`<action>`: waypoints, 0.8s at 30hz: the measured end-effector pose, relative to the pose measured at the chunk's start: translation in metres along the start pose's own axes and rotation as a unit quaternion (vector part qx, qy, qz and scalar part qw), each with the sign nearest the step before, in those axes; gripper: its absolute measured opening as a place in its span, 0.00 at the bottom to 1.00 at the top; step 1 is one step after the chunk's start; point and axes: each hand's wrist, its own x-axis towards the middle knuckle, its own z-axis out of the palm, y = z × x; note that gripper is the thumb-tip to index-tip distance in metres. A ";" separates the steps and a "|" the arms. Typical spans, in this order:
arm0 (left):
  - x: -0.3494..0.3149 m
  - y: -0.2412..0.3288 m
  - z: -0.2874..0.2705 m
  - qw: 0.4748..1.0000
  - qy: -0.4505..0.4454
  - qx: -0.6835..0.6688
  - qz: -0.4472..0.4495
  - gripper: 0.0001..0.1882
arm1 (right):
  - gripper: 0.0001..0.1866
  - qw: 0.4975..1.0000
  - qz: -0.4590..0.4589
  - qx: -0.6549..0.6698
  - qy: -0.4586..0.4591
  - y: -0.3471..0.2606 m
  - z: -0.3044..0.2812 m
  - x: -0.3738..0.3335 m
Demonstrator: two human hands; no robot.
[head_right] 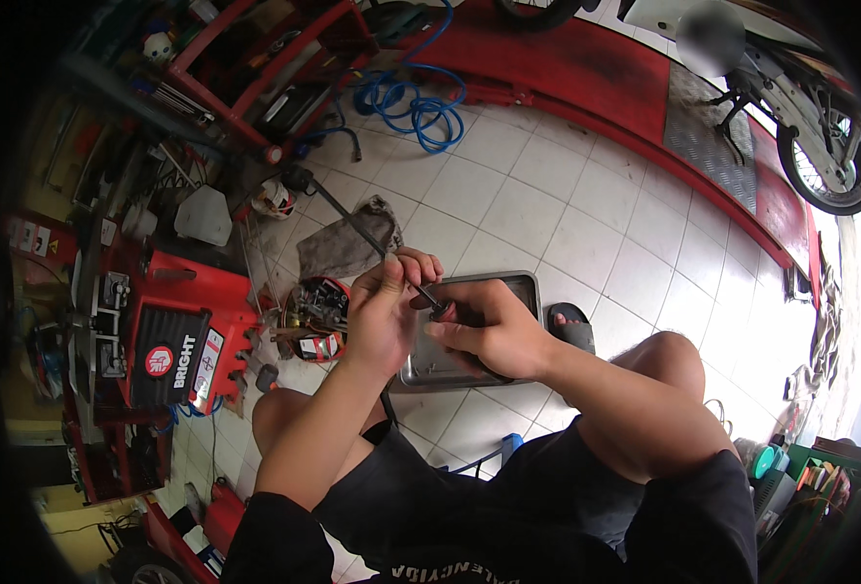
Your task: The person sits in a workshop and uses a screwdriver to disassemble a cylindrical mechanical part, removing internal components and placing them into a metal tray. They continue to use the screwdriver to pry and extract parts from the housing.
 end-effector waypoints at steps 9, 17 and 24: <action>0.011 0.018 -0.017 0.990 0.060 0.125 0.022 0.18 | 0.25 0.967 -0.153 -0.187 0.081 0.002 0.009 0.003; 0.009 0.014 -0.023 0.998 0.042 0.008 0.047 0.18 | 0.17 0.996 0.082 -0.041 -0.021 -0.011 0.011 -0.001; 0.000 -0.012 -0.013 0.998 0.044 -0.026 0.045 0.18 | 0.13 0.993 0.089 -0.070 0.017 0.007 0.005 0.000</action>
